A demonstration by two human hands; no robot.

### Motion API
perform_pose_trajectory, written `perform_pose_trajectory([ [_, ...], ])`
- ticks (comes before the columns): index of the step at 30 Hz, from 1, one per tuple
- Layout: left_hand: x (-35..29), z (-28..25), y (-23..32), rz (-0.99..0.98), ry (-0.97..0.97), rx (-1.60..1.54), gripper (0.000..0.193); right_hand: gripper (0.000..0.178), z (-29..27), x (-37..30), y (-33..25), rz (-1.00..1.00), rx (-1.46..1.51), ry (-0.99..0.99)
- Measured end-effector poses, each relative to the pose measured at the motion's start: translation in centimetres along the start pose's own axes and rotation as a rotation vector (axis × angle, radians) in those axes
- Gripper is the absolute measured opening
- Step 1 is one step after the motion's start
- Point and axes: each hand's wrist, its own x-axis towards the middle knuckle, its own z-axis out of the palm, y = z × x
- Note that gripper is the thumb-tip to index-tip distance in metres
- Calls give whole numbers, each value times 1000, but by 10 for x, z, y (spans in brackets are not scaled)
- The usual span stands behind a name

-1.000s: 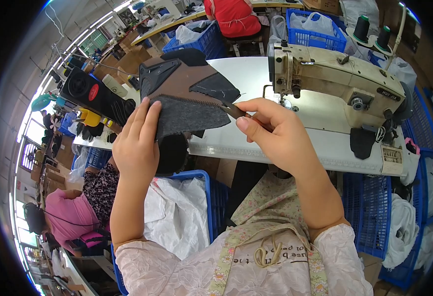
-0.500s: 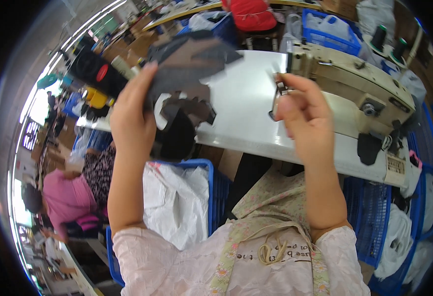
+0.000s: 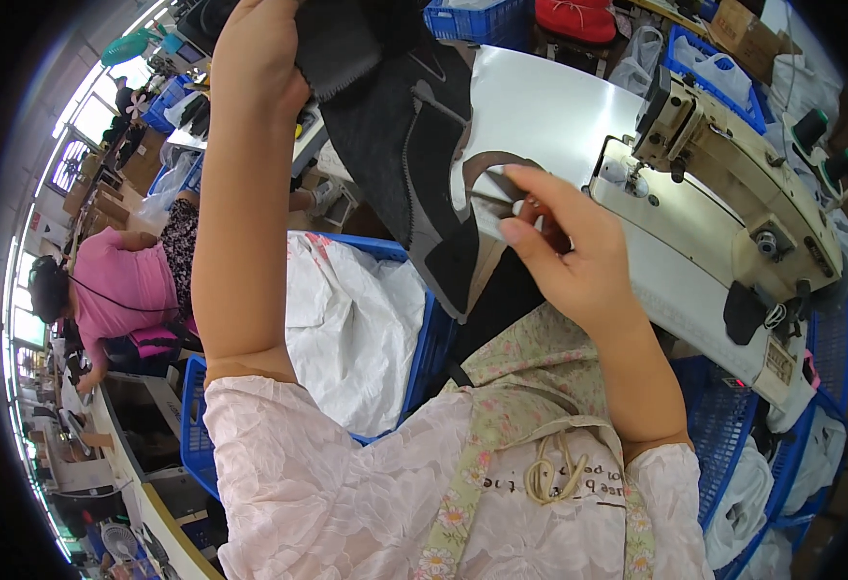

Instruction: The recorder is using a sewing machine to stitch together leather components for shoe manufacturing.

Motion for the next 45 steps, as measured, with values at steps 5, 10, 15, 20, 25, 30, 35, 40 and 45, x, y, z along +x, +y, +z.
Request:
perform_pose_trajectory([
  [5,-5,7,6,11,15,-35,26,36,11,-5,20,-300,-302,-135],
  [10,-2,2,9,7,-37,-66,23,34,26,-18,18,-162,-119,-253],
  [15,-9,10,14,45,20,-50,20,33,42,-28,18,299,262,-456],
  [20,-8,15,12,60,67,-117,19,34,51,-28,23,376,422,-427],
  [25,-12,22,14,63,87,-139,22,29,54,-28,28,443,583,-360],
  [30,-12,24,12,51,46,-226,22,29,52,-25,29,469,621,-344],
  [35,-8,22,9,70,54,-210,21,32,55,-25,33,440,637,-381],
  [40,3,18,4,61,56,-230,22,30,54,-26,34,330,583,-335],
  [45,6,13,4,101,38,-256,22,26,55,-22,30,325,595,-303],
])
